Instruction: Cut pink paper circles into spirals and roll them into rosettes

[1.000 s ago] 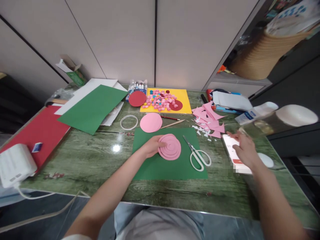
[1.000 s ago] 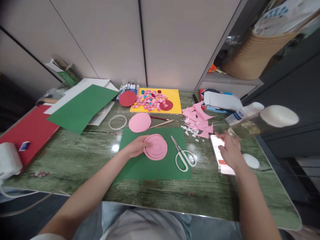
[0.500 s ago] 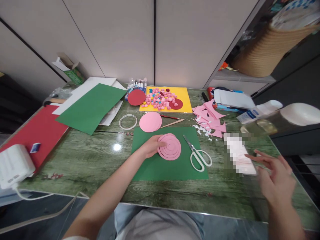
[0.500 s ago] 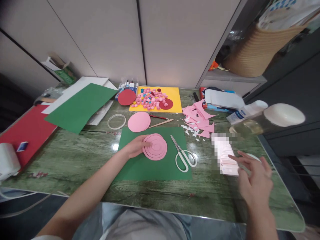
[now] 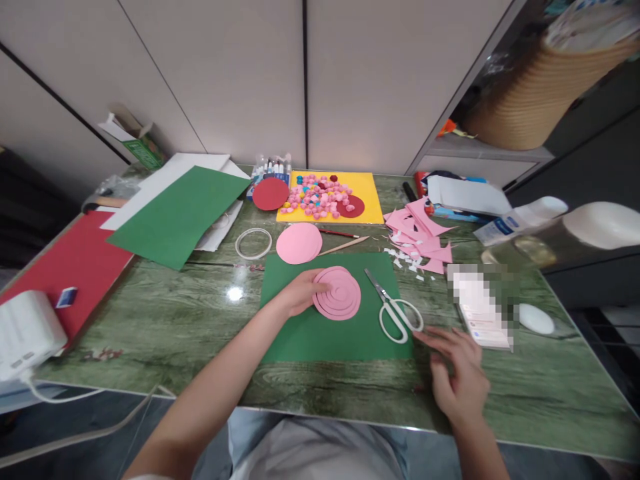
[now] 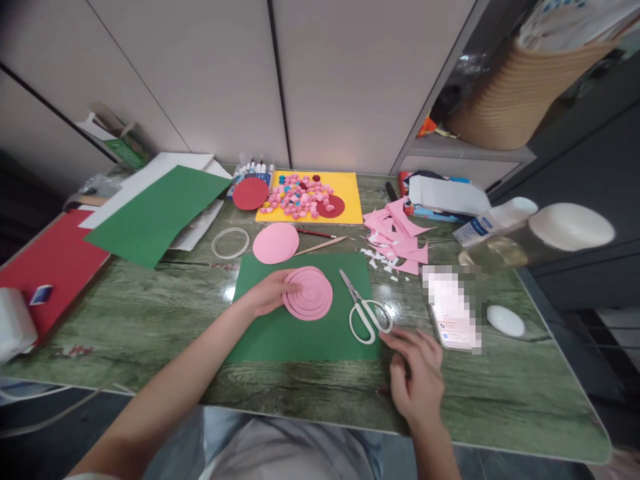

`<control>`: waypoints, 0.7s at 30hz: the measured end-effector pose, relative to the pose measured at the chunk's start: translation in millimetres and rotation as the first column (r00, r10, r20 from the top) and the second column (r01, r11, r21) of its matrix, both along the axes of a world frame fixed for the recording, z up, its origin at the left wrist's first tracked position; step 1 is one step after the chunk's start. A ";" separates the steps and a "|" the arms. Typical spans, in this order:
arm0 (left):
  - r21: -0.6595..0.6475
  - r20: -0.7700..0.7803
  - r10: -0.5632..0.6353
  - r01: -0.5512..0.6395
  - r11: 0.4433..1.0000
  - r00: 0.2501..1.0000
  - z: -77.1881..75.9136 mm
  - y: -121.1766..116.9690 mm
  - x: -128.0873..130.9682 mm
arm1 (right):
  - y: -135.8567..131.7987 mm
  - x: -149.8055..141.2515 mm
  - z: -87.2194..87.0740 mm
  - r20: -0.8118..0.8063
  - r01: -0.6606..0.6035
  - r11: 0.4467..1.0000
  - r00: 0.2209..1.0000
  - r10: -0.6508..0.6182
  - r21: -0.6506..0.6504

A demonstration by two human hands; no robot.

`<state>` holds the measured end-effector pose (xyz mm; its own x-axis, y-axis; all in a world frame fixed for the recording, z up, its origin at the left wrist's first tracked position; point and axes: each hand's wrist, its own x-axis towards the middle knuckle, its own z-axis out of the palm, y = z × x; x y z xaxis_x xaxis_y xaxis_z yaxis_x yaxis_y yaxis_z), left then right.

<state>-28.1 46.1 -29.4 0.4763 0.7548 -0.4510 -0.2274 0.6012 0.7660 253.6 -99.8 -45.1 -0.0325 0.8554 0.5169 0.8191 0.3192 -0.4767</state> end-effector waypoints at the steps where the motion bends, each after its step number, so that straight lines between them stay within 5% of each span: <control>1: 0.001 0.001 0.002 -0.002 1.000 1.000 0.1 0.1 0.1 | 0.5 -2.4 0.3 0.002 -0.017 1.000 1.000 0.017 -0.011; 21: -0.022 0.007 0.009 -0.009 1.000 1.000 -2.1 0.2 0.7 | 1.4 -6.5 2.1 -0.002 -0.038 0.997 0.999 0.038 -0.064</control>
